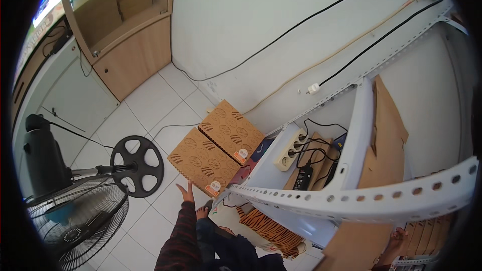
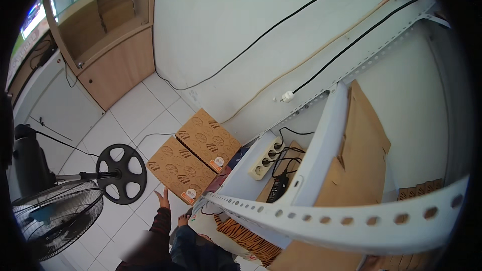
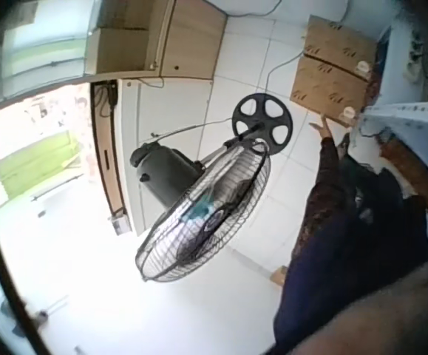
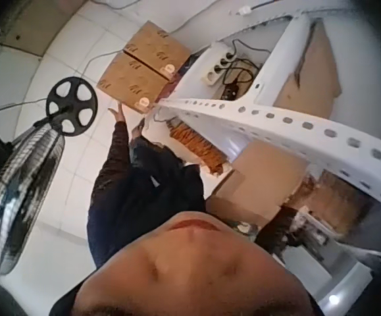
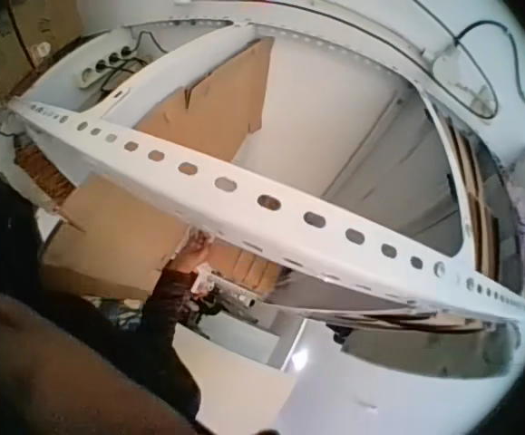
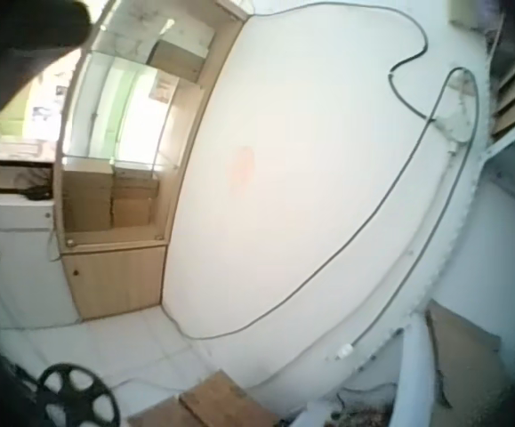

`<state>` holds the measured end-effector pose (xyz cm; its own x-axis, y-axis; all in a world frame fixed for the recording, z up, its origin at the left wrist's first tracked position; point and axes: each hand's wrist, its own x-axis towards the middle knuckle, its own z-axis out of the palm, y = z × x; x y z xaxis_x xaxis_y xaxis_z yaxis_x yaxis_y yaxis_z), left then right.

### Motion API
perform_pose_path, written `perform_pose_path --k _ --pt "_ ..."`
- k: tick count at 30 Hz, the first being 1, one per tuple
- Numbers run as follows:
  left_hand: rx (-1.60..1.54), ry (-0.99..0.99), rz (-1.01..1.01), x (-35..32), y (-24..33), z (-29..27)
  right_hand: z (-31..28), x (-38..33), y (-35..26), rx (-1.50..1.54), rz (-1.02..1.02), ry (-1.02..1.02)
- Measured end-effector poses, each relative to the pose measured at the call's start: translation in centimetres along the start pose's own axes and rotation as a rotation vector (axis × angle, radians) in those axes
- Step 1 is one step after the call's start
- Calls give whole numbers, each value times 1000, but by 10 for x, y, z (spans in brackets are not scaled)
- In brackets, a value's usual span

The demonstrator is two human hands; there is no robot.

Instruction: The person assembles flat cardboard boxes by folding the sides and inserting tabs into slots to form a three-dimensional container. They repeat this process for multiple boxes, stacking the finished ones on a nearby shelf.

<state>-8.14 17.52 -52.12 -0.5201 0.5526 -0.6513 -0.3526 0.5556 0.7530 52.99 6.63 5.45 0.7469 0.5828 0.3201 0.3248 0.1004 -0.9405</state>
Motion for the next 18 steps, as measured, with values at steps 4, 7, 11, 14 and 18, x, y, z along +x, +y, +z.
perform_pose_path --k 4,7,11,14,18 --pt "-21 3 -49 -69 7 -29 18 -16 -7 -80 7 -46" --pt "39 -69 110 -124 37 -50 69 -46 -28 -175 -54 36" --pt "-82 -261 438 -159 104 -53 79 -47 -40 -113 -67 -34" --pt "-283 -426 569 -215 221 -57 82 -47 -38 35 -40 -56" --pt "-280 -528 886 -297 327 -59 87 -48 -41 154 -16 -95"
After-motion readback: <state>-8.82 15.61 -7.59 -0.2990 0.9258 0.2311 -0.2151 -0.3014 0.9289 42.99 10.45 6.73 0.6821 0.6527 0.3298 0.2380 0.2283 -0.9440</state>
